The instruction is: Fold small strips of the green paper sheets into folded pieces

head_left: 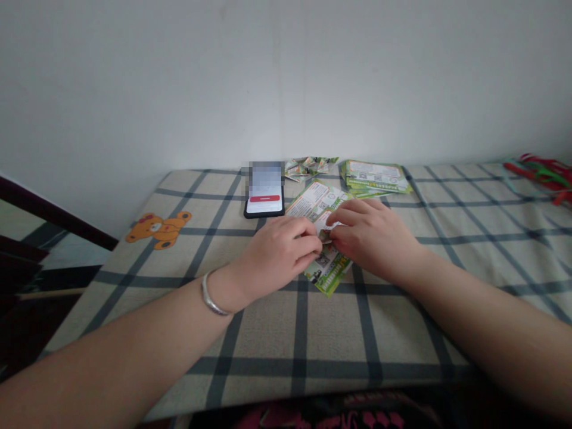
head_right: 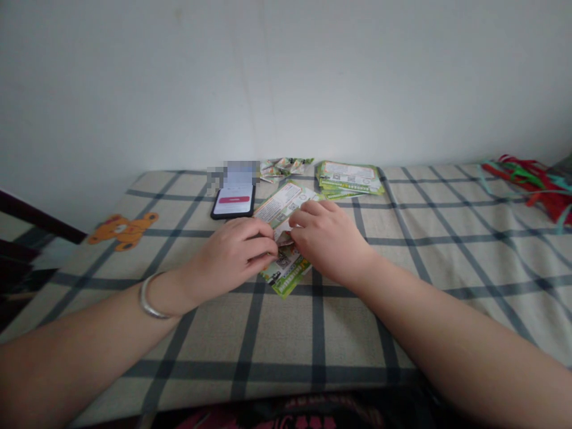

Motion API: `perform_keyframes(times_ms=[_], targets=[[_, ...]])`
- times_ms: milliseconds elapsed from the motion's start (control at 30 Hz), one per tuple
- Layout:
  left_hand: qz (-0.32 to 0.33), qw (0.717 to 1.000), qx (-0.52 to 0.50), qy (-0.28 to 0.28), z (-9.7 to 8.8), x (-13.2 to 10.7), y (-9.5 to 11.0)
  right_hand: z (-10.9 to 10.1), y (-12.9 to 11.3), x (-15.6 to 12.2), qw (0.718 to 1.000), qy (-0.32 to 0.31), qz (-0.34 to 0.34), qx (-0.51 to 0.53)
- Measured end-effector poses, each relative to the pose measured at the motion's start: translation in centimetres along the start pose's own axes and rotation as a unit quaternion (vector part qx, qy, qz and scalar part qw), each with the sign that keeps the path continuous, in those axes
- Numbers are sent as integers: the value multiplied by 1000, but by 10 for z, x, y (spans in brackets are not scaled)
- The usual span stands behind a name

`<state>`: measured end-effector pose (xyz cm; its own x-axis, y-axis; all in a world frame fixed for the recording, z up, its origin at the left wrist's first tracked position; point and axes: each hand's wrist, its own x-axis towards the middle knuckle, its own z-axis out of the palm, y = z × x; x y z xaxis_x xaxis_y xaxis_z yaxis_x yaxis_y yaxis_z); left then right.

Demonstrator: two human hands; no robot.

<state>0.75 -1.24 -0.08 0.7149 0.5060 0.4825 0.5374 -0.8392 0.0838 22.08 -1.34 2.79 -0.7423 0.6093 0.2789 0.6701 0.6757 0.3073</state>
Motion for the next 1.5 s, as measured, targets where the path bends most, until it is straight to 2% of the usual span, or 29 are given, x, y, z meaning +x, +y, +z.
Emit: perform_keyframes(times_ms=[267,433,700,967,1067,1300,1500], targets=[[-4,1000,-15,-4,2,-1,-1,2,1,1,1000,-1,13,13],[-5,1000,-21,-4,1,-1,-1,3,1,2,998,-13,34,44],[-18,999,-43,-10,2,0,-2,13,7,7,993,-13,26,111],[-18,999,-43,-8,0,1,-2,6,3,3,1000,-11,6,19],[-21,999,-29,-4,-2,2,-2,5,3,3,1000,-19,9,15],[-61,998,-25,-17,-3,3,-3,11,8,6,991,-21,55,117],[-74,997,-13,-14,0,4,-7,16,10,4,984,21,38,174]])
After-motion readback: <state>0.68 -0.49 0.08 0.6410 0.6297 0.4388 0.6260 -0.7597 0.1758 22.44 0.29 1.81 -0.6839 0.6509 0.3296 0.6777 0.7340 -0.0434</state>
